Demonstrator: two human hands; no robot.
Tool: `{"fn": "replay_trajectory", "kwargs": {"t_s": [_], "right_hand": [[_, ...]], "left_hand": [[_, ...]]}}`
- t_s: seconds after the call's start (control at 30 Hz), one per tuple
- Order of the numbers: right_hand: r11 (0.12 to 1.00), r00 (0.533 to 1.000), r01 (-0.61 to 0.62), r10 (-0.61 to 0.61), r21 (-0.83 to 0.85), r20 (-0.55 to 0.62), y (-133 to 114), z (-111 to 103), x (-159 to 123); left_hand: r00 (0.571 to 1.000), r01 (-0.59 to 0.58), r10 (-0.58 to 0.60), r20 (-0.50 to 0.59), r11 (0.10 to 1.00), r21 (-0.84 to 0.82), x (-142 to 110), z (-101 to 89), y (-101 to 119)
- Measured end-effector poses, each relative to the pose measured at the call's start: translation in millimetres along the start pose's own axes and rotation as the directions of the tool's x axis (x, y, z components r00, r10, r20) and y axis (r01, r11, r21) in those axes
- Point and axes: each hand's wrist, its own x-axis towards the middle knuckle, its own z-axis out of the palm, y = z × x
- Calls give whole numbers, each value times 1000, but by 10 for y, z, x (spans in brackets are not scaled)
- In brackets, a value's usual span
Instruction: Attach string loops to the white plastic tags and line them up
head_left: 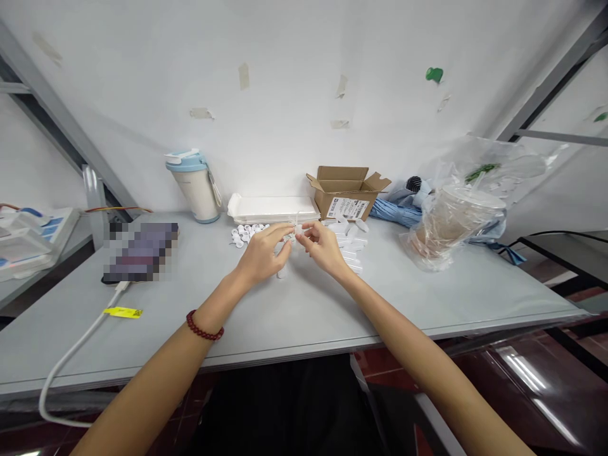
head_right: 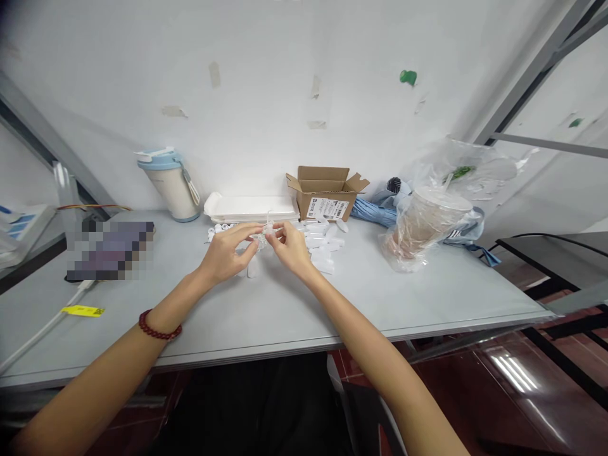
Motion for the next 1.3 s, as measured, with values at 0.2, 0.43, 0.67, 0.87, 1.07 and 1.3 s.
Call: {"fn": "replay_trajectory", "kwargs": {"t_s": [0.2, 0.43, 0.67, 0.87, 1.07, 1.3], "right_hand": [[997, 999, -22, 19, 74, 38, -35, 3, -22], [994, 999, -5, -1, 106, 53, -32, 16, -26], [994, 1000, 26, -27, 103, 14, 9, 21, -7], [995, 1000, 10, -12, 103, 16, 12, 20, 1], [972, 992, -101, 84, 212, 89, -21, 0, 10], [946, 957, -201, 135, 256, 255, -92, -15, -2]], "left_hand": [[1000, 20, -19, -13, 999, 41, 15, -31, -30], [993, 23, -15, 115, 997, -70, -10, 14, -21], [992, -14, 15, 124, 1000, -14, -22, 21, -54], [991, -20, 18, 129, 1000, 18, -21, 13, -56], [993, -27, 22, 117, 999, 45, -5, -9, -64], [983, -39, 31, 182, 998, 42, -4, -8, -55]]}}
